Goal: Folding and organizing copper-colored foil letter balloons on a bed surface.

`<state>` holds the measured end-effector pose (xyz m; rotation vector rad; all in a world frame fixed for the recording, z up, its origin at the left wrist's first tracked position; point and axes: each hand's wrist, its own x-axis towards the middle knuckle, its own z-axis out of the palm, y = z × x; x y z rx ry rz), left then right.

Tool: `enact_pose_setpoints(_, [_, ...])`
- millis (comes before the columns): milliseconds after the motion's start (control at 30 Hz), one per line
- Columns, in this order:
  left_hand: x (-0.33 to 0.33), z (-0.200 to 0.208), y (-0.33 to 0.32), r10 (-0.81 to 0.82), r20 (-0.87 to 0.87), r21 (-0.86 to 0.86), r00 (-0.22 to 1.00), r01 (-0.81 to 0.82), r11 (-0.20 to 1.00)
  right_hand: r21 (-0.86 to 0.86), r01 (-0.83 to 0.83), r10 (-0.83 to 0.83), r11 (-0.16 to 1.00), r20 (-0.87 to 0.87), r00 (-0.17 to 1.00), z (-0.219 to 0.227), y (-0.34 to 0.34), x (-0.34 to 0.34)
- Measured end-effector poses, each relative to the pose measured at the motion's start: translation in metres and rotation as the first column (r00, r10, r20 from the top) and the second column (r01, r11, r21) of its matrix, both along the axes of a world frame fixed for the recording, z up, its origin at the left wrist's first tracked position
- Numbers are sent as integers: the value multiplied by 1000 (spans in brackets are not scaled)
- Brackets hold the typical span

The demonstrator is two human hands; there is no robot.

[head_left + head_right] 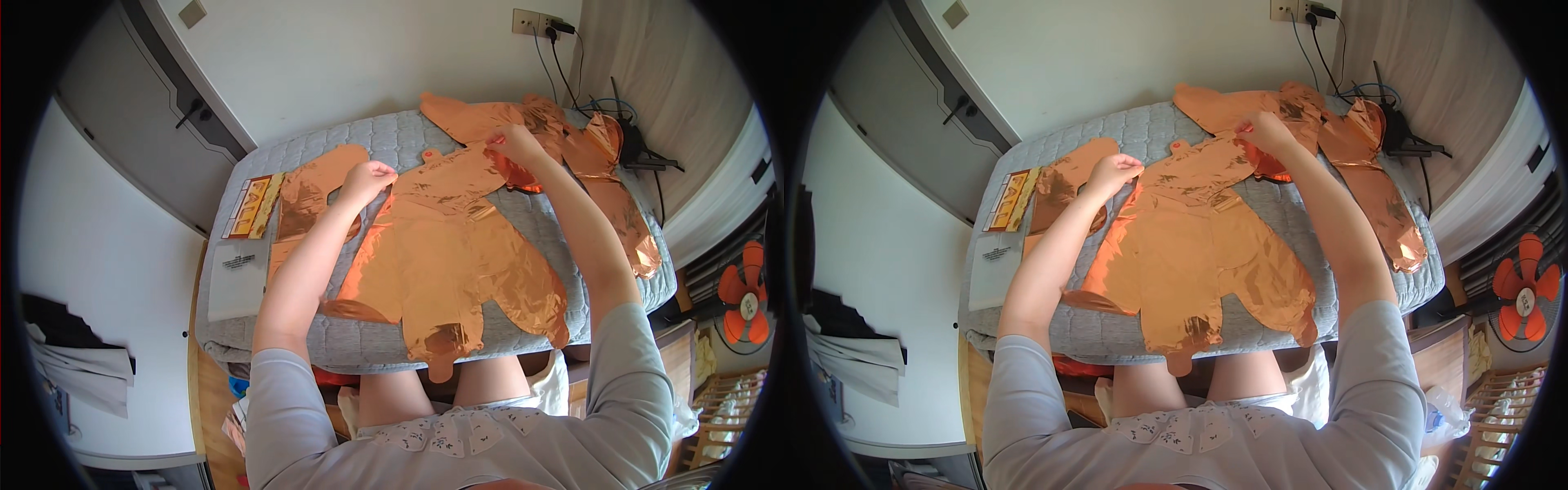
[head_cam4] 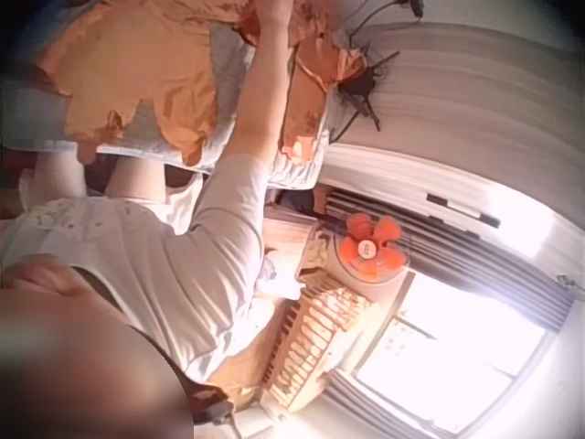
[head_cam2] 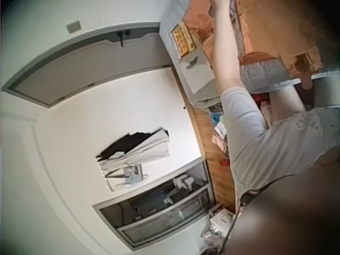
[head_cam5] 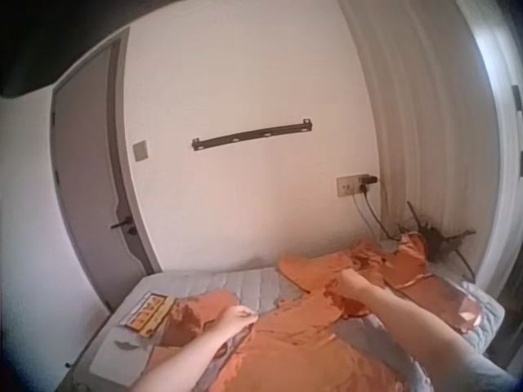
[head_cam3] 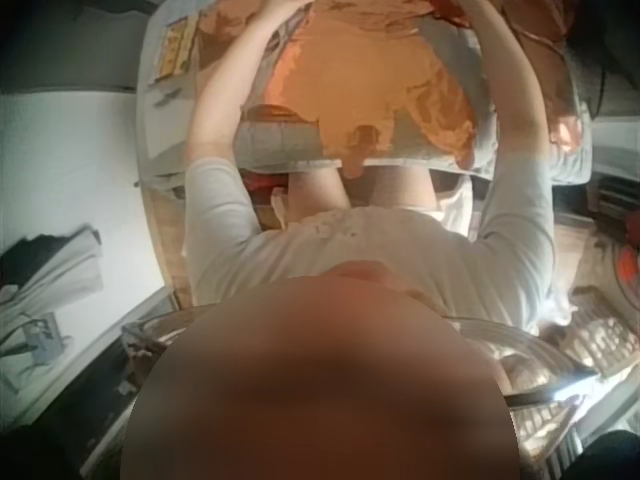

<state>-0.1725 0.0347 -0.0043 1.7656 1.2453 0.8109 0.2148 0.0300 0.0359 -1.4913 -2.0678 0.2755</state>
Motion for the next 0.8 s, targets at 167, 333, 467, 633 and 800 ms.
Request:
enact_pose_setpoints(167, [-8, 4, -4, 40, 16, 74, 999, -41, 996, -5, -23, 23, 1000, -47, 999, 4, 0, -5])
enact_pose_setpoints(333, [5, 14, -16, 67, -42, 72, 997, -64, 995, -8, 35, -35, 999, -25, 999, 6, -11, 2])
enact_pose_setpoints(467, [-6, 13, -23, 68, -139, 290, 988, -25, 957, 57, -21, 25, 998, -83, 996, 19, -33, -12])
enact_pose_setpoints(633, [-10, 45, -70, 97, -395, 403, 913, 78, 912, 78, -247, 251, 966, -44, 967, 37, -116, -28])
enact_pose_setpoints(800, [-31, 56, -159, -20, -408, 359, 913, 180, 916, 35, -424, 418, 905, 102, 902, 23, -189, -41])
